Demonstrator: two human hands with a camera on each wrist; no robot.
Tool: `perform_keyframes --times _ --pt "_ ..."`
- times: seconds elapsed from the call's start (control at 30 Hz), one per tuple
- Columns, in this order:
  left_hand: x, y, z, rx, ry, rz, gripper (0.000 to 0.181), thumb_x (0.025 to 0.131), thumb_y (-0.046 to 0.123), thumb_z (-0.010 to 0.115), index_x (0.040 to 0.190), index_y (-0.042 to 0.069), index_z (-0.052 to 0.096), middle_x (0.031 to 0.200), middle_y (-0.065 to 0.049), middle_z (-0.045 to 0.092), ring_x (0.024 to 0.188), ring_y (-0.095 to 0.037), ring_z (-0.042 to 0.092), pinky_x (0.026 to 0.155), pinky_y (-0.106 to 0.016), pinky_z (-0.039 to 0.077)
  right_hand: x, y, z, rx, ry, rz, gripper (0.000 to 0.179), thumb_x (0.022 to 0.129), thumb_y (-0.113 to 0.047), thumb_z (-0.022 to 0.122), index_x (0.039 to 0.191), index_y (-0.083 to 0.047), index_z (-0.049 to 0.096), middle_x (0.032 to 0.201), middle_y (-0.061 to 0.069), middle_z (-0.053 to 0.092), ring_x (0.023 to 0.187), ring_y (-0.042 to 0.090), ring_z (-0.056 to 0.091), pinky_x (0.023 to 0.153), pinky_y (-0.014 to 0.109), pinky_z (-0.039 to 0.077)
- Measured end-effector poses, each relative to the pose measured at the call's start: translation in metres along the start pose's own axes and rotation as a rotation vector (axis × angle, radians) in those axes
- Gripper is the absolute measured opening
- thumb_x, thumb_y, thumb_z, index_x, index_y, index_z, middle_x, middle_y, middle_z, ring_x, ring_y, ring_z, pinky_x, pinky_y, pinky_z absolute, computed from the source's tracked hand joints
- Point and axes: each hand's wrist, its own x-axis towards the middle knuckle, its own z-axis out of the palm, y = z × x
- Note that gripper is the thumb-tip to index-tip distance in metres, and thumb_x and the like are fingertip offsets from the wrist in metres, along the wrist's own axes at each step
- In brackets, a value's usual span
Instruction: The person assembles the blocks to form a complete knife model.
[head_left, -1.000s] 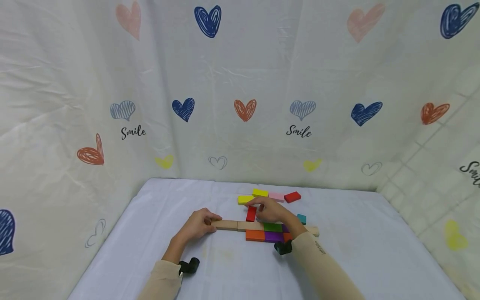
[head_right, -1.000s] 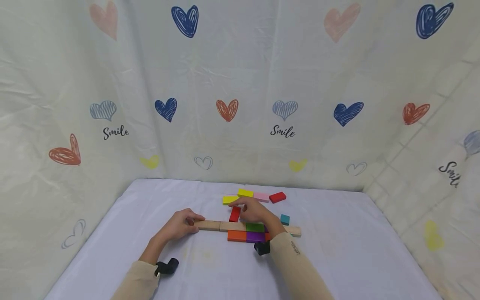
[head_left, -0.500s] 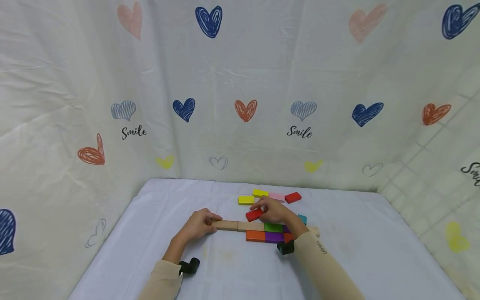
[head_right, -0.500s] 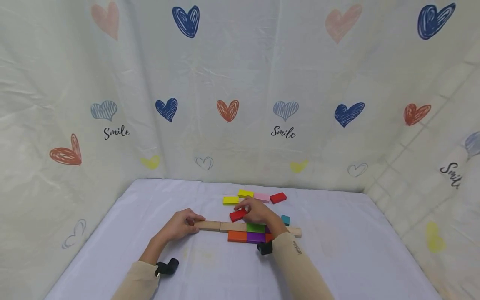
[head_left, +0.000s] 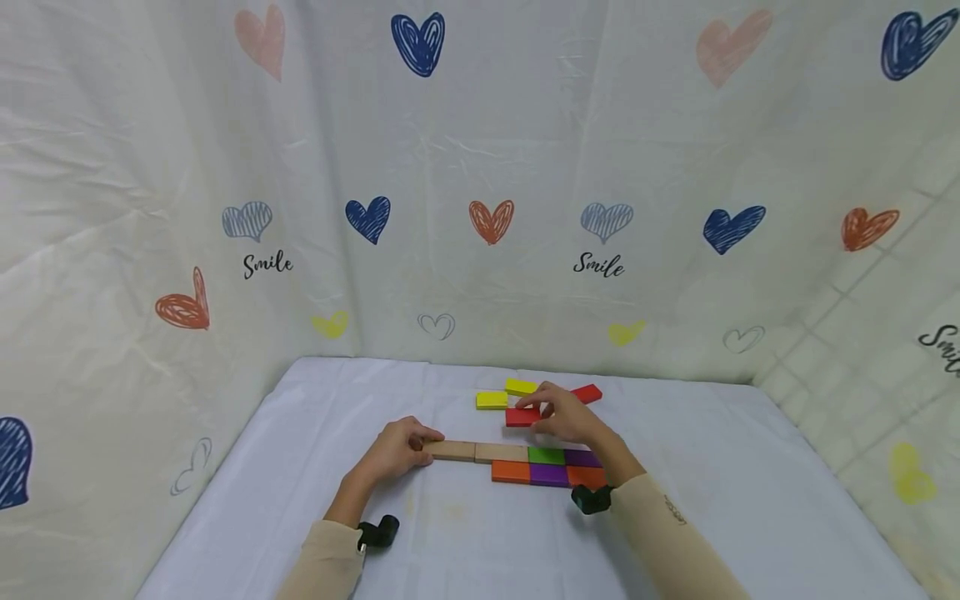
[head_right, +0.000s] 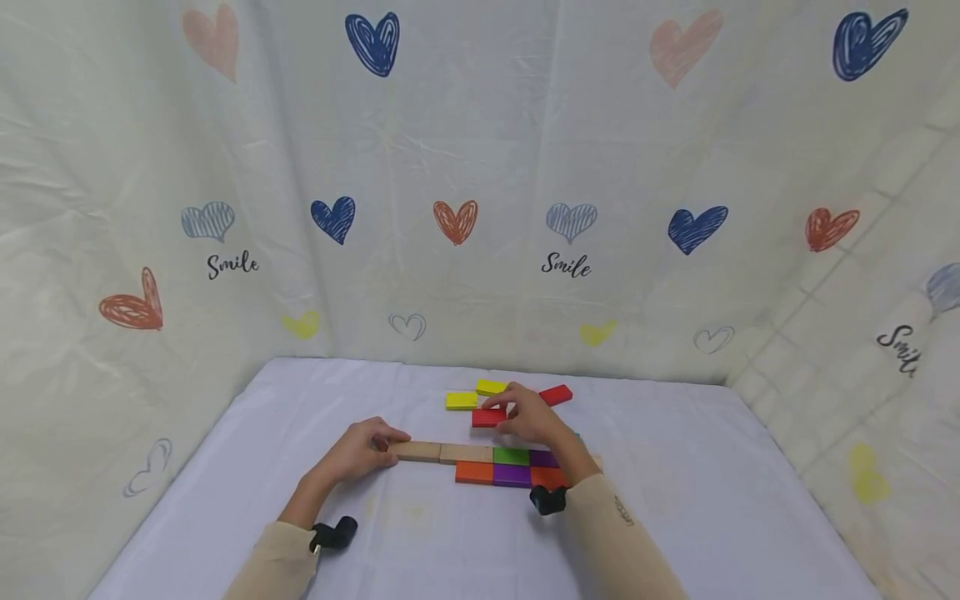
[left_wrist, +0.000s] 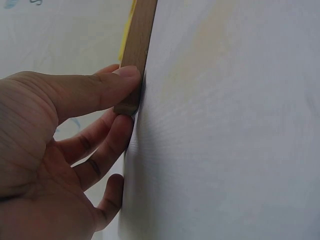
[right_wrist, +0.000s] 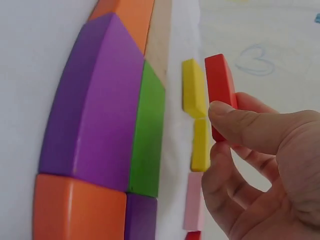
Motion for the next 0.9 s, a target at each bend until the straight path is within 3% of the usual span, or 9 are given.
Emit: perform_keyframes --times 0.2,0.4,0.7,0.9 --pt "0.001 -0.001 -0.001 0.008 0.003 0.007 0.033 0.085 0.004 0.081 0.113 0.020 0.079 0.100 0.001 0.063 0.089 -0.017 0.054 0.078 -0.034 0.046 -0.020 -0.002 -0.001 0.023 0.033 -0.003 0.038 0.087 -0.013 0.081 0.120 -0.031 0.074 0.118 0.001 0.060 0.097 0.018 0.060 0.078 0.027 0.055" --pt "0.002 -0.003 0.000 0.016 0.004 0.004 0.033 0.085 0.005 0.081 0.114 0.021 0.079 0.100 0.000 0.062 0.089 -0.018 0.053 0.077 -0.034 0.045 -0.044 -0.009 0.003 0.059 0.054 -0.008 0.039 0.087 -0.013 0.081 0.120 -0.030 0.074 0.127 0.004 0.061 0.098 0.018 0.060 0.075 0.027 0.056" --pt "0.001 -0.001 -0.001 0.009 0.006 0.006 0.034 0.084 0.004 0.081 0.114 0.020 0.079 0.099 0.000 0.063 0.088 -0.017 0.054 0.076 -0.033 0.045 -0.069 -0.003 0.017 0.050 0.039 -0.040 0.037 0.086 -0.014 0.083 0.119 -0.027 0.075 0.103 -0.002 0.058 0.088 0.018 0.054 0.067 0.021 0.050" --pt "0.001 0.001 -0.001 0.010 0.005 0.010 0.034 0.084 0.004 0.081 0.114 0.020 0.079 0.099 0.001 0.062 0.089 -0.017 0.054 0.077 -0.033 0.046 -0.080 -0.001 0.030 0.066 0.017 -0.087 0.037 0.085 -0.015 0.084 0.120 -0.024 0.075 0.101 0.000 0.057 0.085 0.018 0.054 0.066 0.020 0.048"
